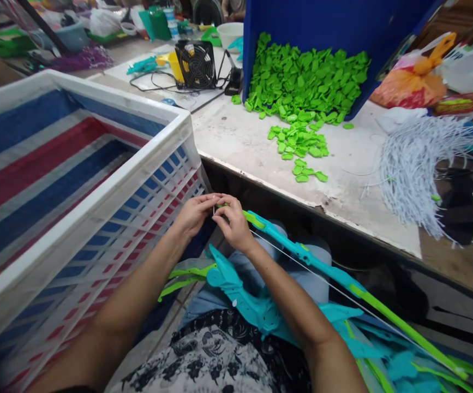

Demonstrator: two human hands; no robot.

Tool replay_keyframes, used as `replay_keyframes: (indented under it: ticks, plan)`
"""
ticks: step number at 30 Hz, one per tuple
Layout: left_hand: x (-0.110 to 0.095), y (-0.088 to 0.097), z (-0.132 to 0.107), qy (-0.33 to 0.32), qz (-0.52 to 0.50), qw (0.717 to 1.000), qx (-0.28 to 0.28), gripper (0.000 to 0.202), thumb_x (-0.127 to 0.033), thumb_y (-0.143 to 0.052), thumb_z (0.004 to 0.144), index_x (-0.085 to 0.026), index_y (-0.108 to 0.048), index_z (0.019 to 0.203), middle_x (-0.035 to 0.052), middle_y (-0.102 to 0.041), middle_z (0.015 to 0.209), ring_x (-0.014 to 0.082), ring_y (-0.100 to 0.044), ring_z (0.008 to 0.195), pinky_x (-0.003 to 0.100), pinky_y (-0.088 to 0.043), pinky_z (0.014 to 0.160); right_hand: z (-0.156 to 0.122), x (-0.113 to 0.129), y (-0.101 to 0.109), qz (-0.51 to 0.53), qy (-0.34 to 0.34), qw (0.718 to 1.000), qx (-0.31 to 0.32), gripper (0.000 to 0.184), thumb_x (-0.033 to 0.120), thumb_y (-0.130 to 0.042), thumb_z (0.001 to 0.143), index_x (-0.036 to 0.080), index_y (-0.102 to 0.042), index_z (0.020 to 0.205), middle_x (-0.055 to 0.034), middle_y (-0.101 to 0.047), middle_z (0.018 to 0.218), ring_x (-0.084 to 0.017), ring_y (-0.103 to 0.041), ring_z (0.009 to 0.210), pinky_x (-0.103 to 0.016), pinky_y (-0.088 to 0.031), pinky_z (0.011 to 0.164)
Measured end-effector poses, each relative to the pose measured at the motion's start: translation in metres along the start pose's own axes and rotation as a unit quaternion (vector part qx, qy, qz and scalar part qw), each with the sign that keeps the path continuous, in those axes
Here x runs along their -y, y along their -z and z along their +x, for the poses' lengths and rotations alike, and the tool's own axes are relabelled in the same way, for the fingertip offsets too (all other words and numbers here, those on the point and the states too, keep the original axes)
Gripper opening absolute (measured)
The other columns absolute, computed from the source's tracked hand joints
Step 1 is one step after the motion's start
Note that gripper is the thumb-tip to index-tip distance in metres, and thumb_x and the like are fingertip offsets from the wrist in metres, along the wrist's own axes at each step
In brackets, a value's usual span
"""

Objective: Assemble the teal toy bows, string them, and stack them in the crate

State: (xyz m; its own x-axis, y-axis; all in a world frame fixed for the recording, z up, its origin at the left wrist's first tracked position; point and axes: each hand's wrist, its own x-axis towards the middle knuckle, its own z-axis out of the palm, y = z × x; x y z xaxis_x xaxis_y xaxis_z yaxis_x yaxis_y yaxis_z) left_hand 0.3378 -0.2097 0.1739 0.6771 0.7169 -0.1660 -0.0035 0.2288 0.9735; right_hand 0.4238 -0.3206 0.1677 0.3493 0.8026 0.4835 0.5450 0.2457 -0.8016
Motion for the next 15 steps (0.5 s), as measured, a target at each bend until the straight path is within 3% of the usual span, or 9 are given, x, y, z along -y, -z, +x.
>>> replay_keyframes:
  ticks: [2,5,7,10,12,15]
  plan:
    - [-0.007,0.008,0.002,-0.081,0.145,0.986,-0.030,0.015,-0.028,-0.068,0.065,-0.015,-0.063,0.061,0.0064,-0.064,0.088,0.0188,-0.058,0.089,0.031,-0.043,0.085,-0.008,-0.011,-0.008,0.008,-0.029,0.999,-0.042,0.009,0.023,-0.052,0.085,0.019,-0.056,0.078,-0.0078,-0.051,0.103,-0.023,-0.047,0.115,-0.042,-0.039,0.098]
    - [-0.012,0.009,-0.004,-0.175,0.293,0.936,-0.085,0.009,-0.023,-0.060,0.073,-0.017,-0.062,0.066,0.0041,-0.062,0.081,0.0165,-0.058,0.083,0.030,-0.045,0.079,-0.007,-0.023,-0.015,0.024,-0.058,0.994,-0.084,0.006,0.022,-0.054,0.084,0.020,-0.056,0.080,-0.0063,-0.052,0.097,-0.021,-0.052,0.108,-0.039,-0.042,0.094]
    - [-0.011,0.002,-0.009,-0.158,0.245,0.951,-0.103,0.010,-0.025,-0.055,0.078,-0.017,-0.061,0.076,0.0029,-0.062,0.076,0.0129,-0.059,0.067,0.025,-0.047,0.064,-0.005,-0.024,-0.018,0.040,-0.076,0.990,-0.108,0.006,0.022,-0.054,0.084,0.019,-0.057,0.080,-0.0058,-0.052,0.095,-0.019,-0.053,0.104,-0.036,-0.044,0.091]
    - [-0.006,-0.010,-0.011,-0.070,0.067,0.991,-0.094,0.017,-0.032,-0.058,0.078,-0.015,-0.058,0.081,0.0026,-0.063,0.073,0.0100,-0.057,0.050,0.019,-0.040,0.041,0.000,-0.020,-0.019,0.071,-0.118,0.978,-0.158,0.009,0.024,-0.056,0.083,0.018,-0.059,0.078,-0.0058,-0.052,0.095,-0.017,-0.056,0.096,-0.032,-0.047,0.083]
    - [-0.005,-0.013,-0.011,-0.024,-0.013,0.997,-0.077,0.023,-0.033,-0.065,0.072,-0.014,-0.059,0.082,0.0022,-0.063,0.070,0.0108,-0.059,0.050,0.018,-0.042,0.038,0.005,-0.016,-0.017,0.080,-0.136,0.970,-0.184,0.009,0.025,-0.057,0.082,0.017,-0.060,0.077,-0.0056,-0.053,0.093,-0.016,-0.056,0.091,-0.030,-0.048,0.079]
    - [-0.007,-0.007,-0.009,0.032,-0.059,0.997,-0.034,0.029,-0.032,-0.074,0.063,-0.012,-0.064,0.082,0.0029,-0.065,0.069,0.0121,-0.062,0.054,0.020,-0.050,0.045,0.014,-0.012,-0.016,0.071,-0.133,0.967,-0.205,0.010,0.025,-0.057,0.081,0.017,-0.061,0.077,-0.0050,-0.054,0.091,-0.015,-0.056,0.088,-0.029,-0.048,0.079]
